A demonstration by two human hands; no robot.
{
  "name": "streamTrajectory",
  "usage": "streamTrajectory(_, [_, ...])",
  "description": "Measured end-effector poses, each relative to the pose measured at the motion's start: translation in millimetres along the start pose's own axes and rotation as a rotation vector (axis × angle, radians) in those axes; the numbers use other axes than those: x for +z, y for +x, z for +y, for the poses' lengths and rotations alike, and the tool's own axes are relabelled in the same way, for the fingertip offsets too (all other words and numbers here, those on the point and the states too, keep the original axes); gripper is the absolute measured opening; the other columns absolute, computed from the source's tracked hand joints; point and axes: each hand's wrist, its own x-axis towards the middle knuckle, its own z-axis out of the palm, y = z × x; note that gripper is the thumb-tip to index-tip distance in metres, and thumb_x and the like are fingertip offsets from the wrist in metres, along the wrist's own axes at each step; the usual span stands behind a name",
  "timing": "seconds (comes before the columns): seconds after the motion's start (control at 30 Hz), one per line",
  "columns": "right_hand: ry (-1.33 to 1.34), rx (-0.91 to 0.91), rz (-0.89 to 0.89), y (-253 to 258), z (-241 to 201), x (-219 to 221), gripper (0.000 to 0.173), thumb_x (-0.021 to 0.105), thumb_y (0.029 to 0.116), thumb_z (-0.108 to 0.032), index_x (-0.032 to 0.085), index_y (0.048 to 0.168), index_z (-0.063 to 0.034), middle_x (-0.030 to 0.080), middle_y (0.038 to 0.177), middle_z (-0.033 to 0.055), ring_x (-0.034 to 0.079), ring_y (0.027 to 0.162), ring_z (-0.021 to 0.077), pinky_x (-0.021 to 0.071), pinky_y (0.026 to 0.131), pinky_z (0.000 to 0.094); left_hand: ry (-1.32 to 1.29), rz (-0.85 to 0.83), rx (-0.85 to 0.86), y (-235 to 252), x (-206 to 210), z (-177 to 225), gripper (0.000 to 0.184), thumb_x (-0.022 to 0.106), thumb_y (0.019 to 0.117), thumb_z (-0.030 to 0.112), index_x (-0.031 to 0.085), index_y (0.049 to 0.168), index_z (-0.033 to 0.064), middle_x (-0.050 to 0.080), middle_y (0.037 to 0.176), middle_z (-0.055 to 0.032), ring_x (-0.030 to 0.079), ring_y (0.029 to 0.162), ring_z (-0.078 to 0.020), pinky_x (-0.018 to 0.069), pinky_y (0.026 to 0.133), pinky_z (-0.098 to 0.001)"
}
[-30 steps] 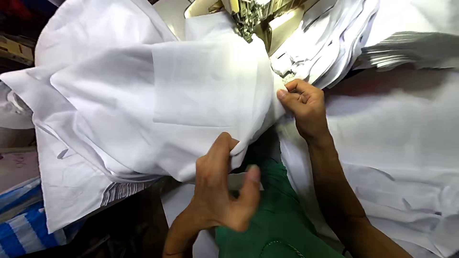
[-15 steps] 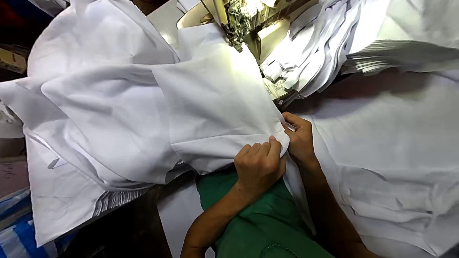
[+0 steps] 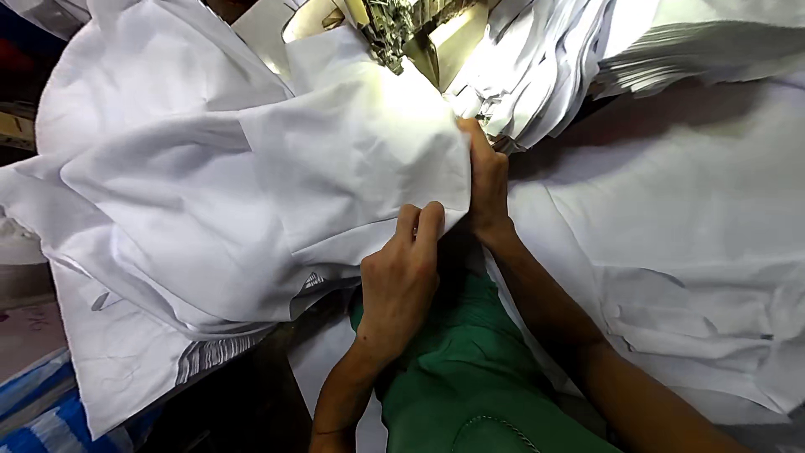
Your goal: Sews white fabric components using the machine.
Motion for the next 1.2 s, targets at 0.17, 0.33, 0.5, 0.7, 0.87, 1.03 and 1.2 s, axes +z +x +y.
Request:
streamTrajectory(0.17, [0.088,0.069,-0.019,-3,11,1,0.026,0.043,0.1114,-0.02,0.058,0.124,-0.0028,0.061,0.079,0.0084,0.058,0.058,0.0148,0.047,0.05,0.0303,0.048,0.04,0.162,-6,10,-9,0.013,0.06,0.0915,0.013,0.073,0.092,0.0119,0.057,0.058,-0.0011,0.051,0.046,-0.0177,0.0324,0.044,-0.0325])
streamTrajectory(0.33, [0.363,0.324,-0.217,-33,30,-6,0.044,0.059,0.0965,-0.007,0.048,0.139,-0.0133,0.073,0.082,0.0038,0.066,0.059,0.011,0.0542,0.05,0.0274,0.095,0.077,0.226,-13,41,-9,0.045,0.058,0.0999,0.043,0.062,0.065,0.0138,0.051,0.052,0.0006,0.051,0.049,-0.0169,0.0346,0.052,-0.0329])
streamTrajectory(0.5, [0.775,0.432,-0.176,-61,39,-1,0.02,0.051,0.0967,-0.004,0.069,0.106,-0.0046,0.069,0.091,-0.0007,0.066,0.082,0.0047,0.0576,0.074,0.0257,0.014,-0.011,0.275,-9,53,-10,0.023,0.066,0.0932,0.019,0.067,0.073,0.0085,0.06,0.08,-0.0073,0.057,0.069,-0.0228,0.0415,0.055,-0.0341])
streamTrajectory(0.7, [0.851,0.427,-0.076,-72,31,-2,0.029,0.051,0.0898,-0.001,0.062,0.116,-0.0078,0.069,0.098,-0.0005,0.068,0.092,0.0072,0.0587,0.084,0.0296,-0.026,-0.141,0.184,-17,59,6,0.011,0.058,0.0934,0.001,0.068,0.096,0.0044,0.063,0.08,-0.0089,0.064,0.059,-0.0211,0.0486,0.046,-0.0306])
streamTrajectory(0.87, [0.765,0.403,0.082,-74,34,-2,0.029,0.05,0.0933,0.006,0.062,0.116,-0.0068,0.072,0.091,-0.0013,0.07,0.084,0.0061,0.0601,0.078,0.0267,-0.061,-0.009,0.041,-26,65,16,0.014,0.064,0.0888,0.008,0.07,0.102,0.0046,0.069,0.08,-0.0062,0.065,0.059,-0.018,0.0483,0.047,-0.0294])
streamTrajectory(1.03, [0.742,0.391,0.126,-71,31,0,0.027,0.05,0.0957,0.005,0.06,0.118,-0.0062,0.072,0.093,-0.0016,0.07,0.085,0.0055,0.0603,0.079,0.0253,-0.062,0.147,0.032,-28,73,23,0.01,0.066,0.0893,0.013,0.074,0.087,0.0066,0.062,0.07,-0.004,0.06,0.056,-0.0163,0.0441,0.045,-0.0273])
streamTrajectory(1.2, [0.725,0.373,0.125,-61,32,1,0.027,0.05,0.0958,0.006,0.06,0.118,-0.0054,0.072,0.094,-0.001,0.07,0.086,0.0057,0.0601,0.08,0.0253,-0.077,0.193,0.031,-20,76,23,0.01,0.068,0.0883,0.013,0.075,0.088,0.0063,0.063,0.069,-0.0039,0.06,0.056,-0.0161,0.0441,0.046,-0.0274])
